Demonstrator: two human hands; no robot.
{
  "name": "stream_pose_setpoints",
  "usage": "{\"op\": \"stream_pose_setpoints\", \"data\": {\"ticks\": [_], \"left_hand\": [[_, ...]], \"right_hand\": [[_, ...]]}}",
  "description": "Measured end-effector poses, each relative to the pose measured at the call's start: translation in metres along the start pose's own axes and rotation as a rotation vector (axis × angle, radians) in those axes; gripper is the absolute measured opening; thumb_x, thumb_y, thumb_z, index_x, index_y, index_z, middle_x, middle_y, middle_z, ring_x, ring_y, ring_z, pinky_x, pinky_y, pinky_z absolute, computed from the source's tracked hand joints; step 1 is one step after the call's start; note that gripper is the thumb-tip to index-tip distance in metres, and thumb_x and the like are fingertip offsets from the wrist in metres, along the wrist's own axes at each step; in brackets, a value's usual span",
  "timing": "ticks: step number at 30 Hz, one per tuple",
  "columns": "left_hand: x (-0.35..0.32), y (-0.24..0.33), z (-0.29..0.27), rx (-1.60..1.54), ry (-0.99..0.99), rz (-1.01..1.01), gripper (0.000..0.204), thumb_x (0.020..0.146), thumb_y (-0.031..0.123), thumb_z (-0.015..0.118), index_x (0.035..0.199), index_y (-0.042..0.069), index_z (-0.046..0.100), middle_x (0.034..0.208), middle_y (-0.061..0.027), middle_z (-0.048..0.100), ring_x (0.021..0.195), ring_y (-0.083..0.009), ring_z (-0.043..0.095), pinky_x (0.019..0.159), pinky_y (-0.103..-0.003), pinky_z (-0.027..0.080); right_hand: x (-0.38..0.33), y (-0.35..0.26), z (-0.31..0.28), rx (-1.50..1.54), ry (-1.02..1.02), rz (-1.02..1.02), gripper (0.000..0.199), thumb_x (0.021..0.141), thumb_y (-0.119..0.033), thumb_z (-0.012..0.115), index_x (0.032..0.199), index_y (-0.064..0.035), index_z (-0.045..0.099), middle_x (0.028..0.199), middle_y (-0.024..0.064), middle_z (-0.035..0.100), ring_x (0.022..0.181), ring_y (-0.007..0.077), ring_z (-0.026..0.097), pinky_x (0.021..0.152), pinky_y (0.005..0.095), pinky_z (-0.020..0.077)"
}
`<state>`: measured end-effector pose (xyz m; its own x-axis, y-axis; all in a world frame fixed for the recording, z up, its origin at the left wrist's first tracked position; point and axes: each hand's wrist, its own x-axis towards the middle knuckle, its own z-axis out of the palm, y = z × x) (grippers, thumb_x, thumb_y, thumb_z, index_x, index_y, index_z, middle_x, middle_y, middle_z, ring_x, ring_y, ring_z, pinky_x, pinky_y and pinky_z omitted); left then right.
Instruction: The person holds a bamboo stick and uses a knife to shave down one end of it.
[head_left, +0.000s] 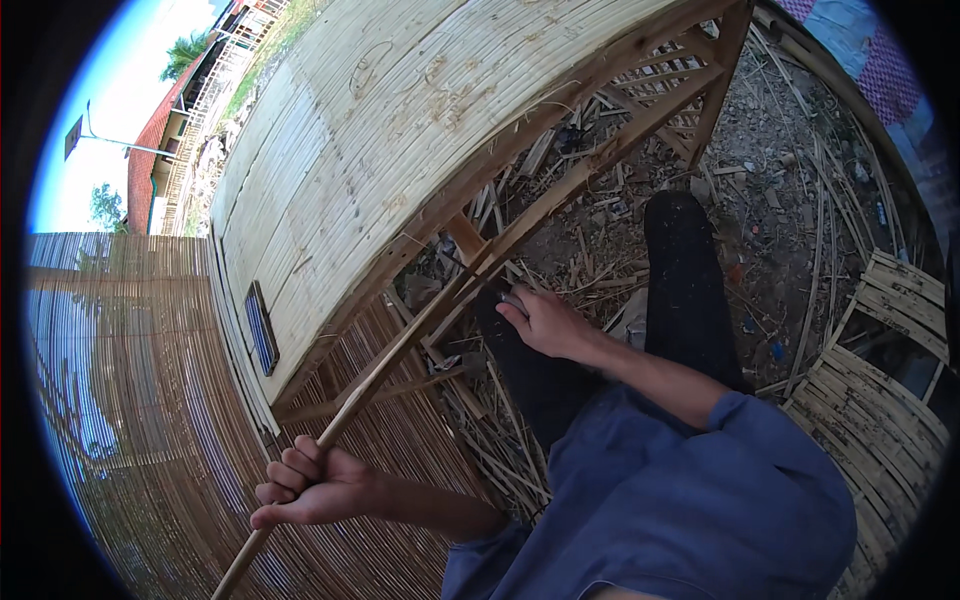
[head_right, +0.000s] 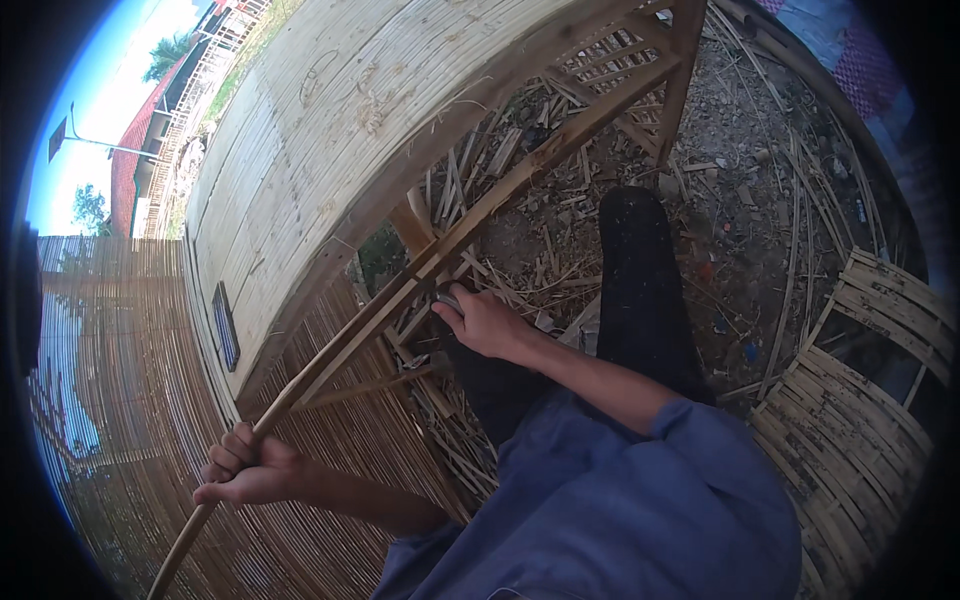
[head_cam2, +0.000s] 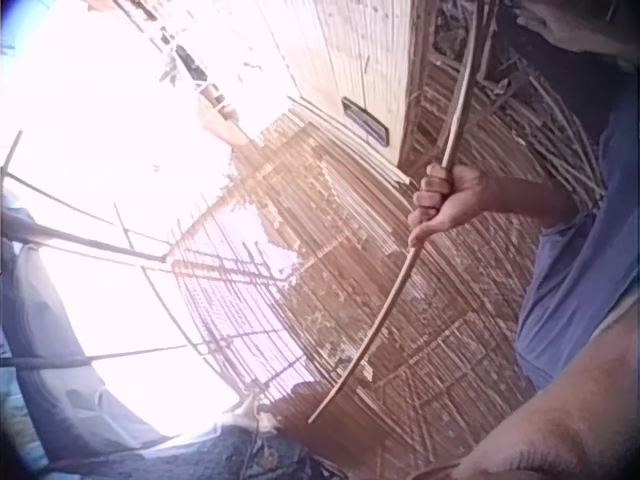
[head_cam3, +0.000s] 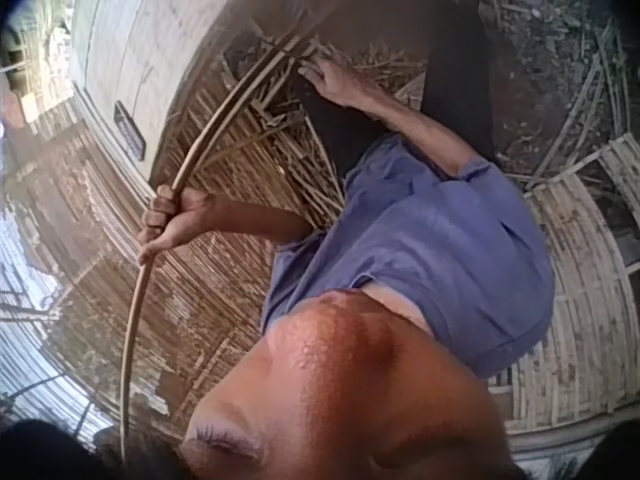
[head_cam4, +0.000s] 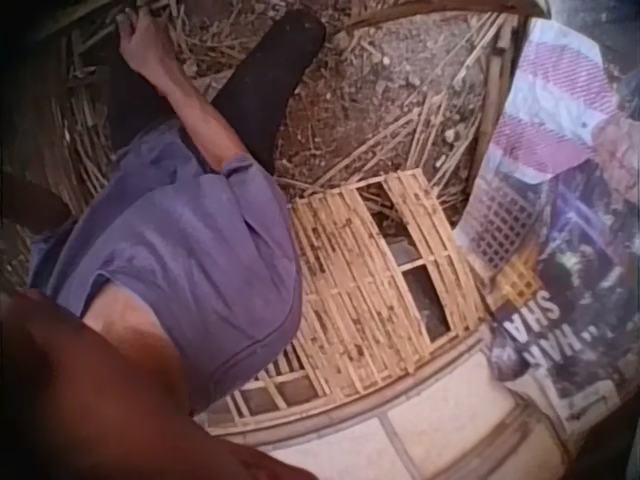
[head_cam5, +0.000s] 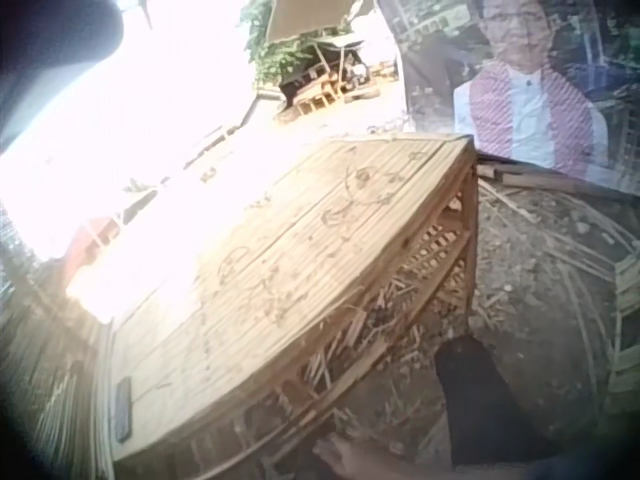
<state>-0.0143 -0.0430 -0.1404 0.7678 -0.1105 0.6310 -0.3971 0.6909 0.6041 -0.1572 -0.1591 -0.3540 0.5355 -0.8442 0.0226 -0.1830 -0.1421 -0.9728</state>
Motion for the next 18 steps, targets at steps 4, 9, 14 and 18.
{"op": "stream_pose_setpoints", "data": {"ticks": [4,9,14,18], "left_hand": [[0.001,0.001,-0.005,0.002,0.040,0.001,0.048,0.091,0.049,0.028,0.057,0.017,0.019,0.044,0.0059,0.014,0.041,-0.0053,0.010,0.035,-0.021,0.014],[0.004,-0.004,-0.019,0.065,0.085,0.016,0.045,0.093,0.046,0.024,0.059,0.017,0.018,0.046,0.0053,0.015,0.041,-0.0060,0.013,0.037,-0.021,0.017],[-0.003,0.000,-0.015,0.031,0.076,-0.005,0.045,0.093,0.045,0.022,0.059,0.017,0.018,0.047,0.0052,0.016,0.042,-0.0061,0.013,0.038,-0.021,0.017],[0.005,-0.002,-0.023,-0.005,0.122,-0.013,0.046,0.092,0.046,0.029,0.057,0.017,0.019,0.044,0.0056,0.017,0.041,-0.0051,0.012,0.035,-0.020,0.015]], "right_hand": [[-0.007,-0.009,-0.001,-0.061,-0.106,-0.061,0.033,0.086,-0.035,0.048,0.088,-0.0019,0.051,0.063,0.0210,0.058,0.065,0.0416,0.057,0.056,0.0474,0.0450],[-0.010,-0.015,0.009,-0.073,-0.045,-0.074,0.033,0.086,-0.036,0.048,0.084,-0.0027,0.050,0.058,0.0189,0.056,0.062,0.0401,0.057,0.052,0.0475,0.0456],[-0.006,-0.008,0.005,-0.178,0.037,-0.122,0.035,0.086,-0.038,0.048,0.087,-0.0032,0.048,0.054,0.0184,0.055,0.058,0.0406,0.057,0.050,0.0467,0.0452],[-0.023,-0.026,0.004,-0.190,-0.135,-0.143,0.031,0.086,-0.033,0.049,0.085,-0.0020,0.047,0.056,0.0185,0.053,0.057,0.0385,0.056,0.049,0.0434,0.0434]]}}
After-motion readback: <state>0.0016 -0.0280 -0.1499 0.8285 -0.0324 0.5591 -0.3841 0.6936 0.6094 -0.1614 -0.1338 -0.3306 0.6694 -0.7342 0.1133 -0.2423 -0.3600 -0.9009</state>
